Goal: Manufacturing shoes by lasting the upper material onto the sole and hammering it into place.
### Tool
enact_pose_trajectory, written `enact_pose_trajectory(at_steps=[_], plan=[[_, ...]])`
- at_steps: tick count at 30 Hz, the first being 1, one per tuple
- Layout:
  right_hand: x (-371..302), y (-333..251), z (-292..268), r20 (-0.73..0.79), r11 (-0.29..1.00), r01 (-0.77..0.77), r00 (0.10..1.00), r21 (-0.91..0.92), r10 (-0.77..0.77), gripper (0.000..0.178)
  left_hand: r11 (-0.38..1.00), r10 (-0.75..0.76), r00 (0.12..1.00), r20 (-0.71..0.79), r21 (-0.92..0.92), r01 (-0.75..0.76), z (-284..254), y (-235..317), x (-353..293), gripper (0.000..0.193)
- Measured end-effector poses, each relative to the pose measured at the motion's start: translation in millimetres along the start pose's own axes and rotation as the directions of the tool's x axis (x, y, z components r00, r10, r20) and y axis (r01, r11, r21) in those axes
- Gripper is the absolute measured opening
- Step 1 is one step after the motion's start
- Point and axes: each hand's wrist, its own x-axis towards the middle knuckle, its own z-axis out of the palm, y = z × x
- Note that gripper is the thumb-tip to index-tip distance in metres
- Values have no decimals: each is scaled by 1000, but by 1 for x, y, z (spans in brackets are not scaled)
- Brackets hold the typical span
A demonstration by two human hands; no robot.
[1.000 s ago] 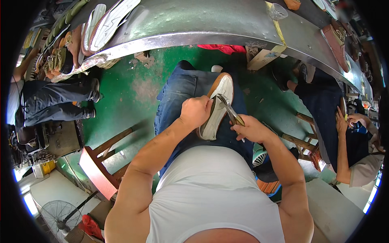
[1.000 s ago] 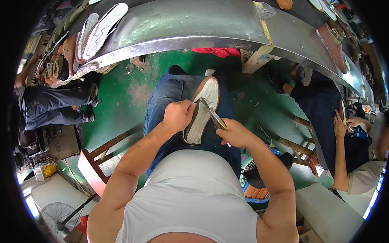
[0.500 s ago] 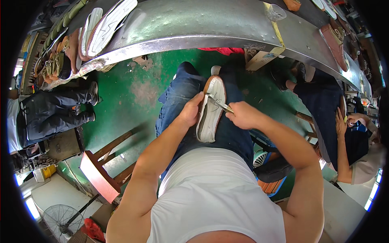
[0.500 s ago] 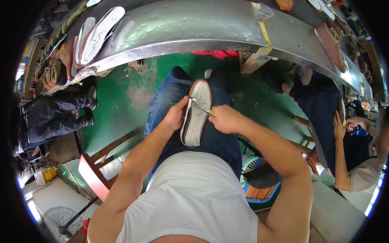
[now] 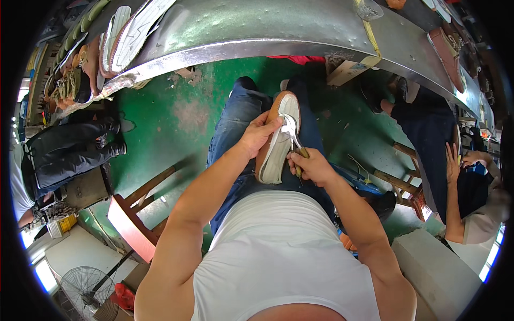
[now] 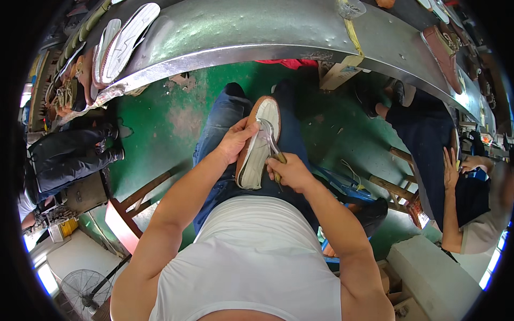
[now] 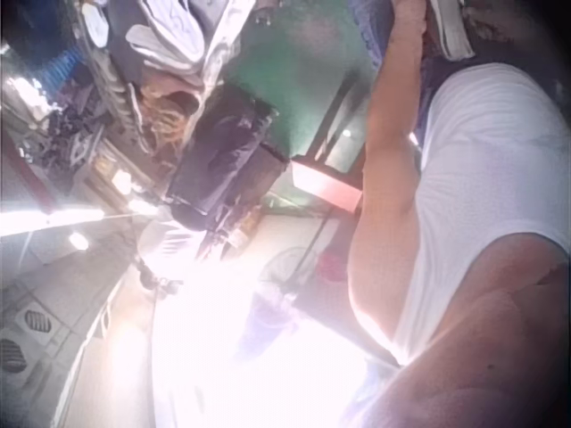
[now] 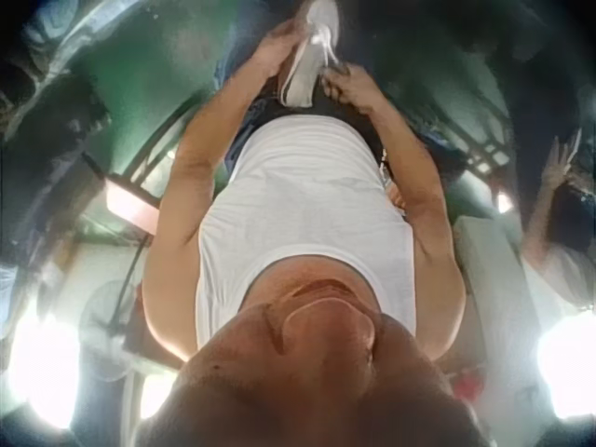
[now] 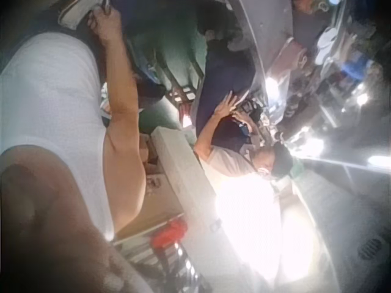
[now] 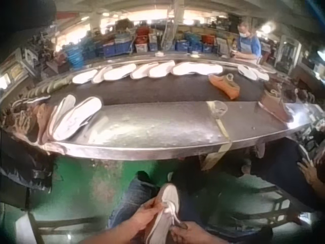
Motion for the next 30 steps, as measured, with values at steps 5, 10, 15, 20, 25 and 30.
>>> enact_pose_trajectory(at_steps=[5, 10, 15, 20, 25, 30], plan=[[1, -7, -59, 466, 937, -221, 882, 271, 73, 36, 999, -27, 1000, -8, 25, 28, 3, 4, 3, 50], [-40, -64, -64, 264, 982, -149, 949, -111, 174, 36, 995, -30, 995, -96, 91, 39, 9, 6, 2, 50], [-5, -78, -25, 24, 700, 266, 942, -663, -335, 42, 932, 17, 985, -170, 360, 46, 29, 14, -7, 47], [-21, -102, -31, 17, 685, 122, 987, -719, -159, 32, 944, -130, 990, -62, 297, 142, 8, 20, -3, 55], [-57, -88, -27, 258, 472, 216, 966, -855, 25, 30, 929, -252, 967, 34, 288, 232, 7, 42, -3, 55], [-54, -69, -7, 287, 191, 333, 929, -923, -234, 50, 920, -259, 966, 24, 311, 239, 1, 27, 10, 57]])
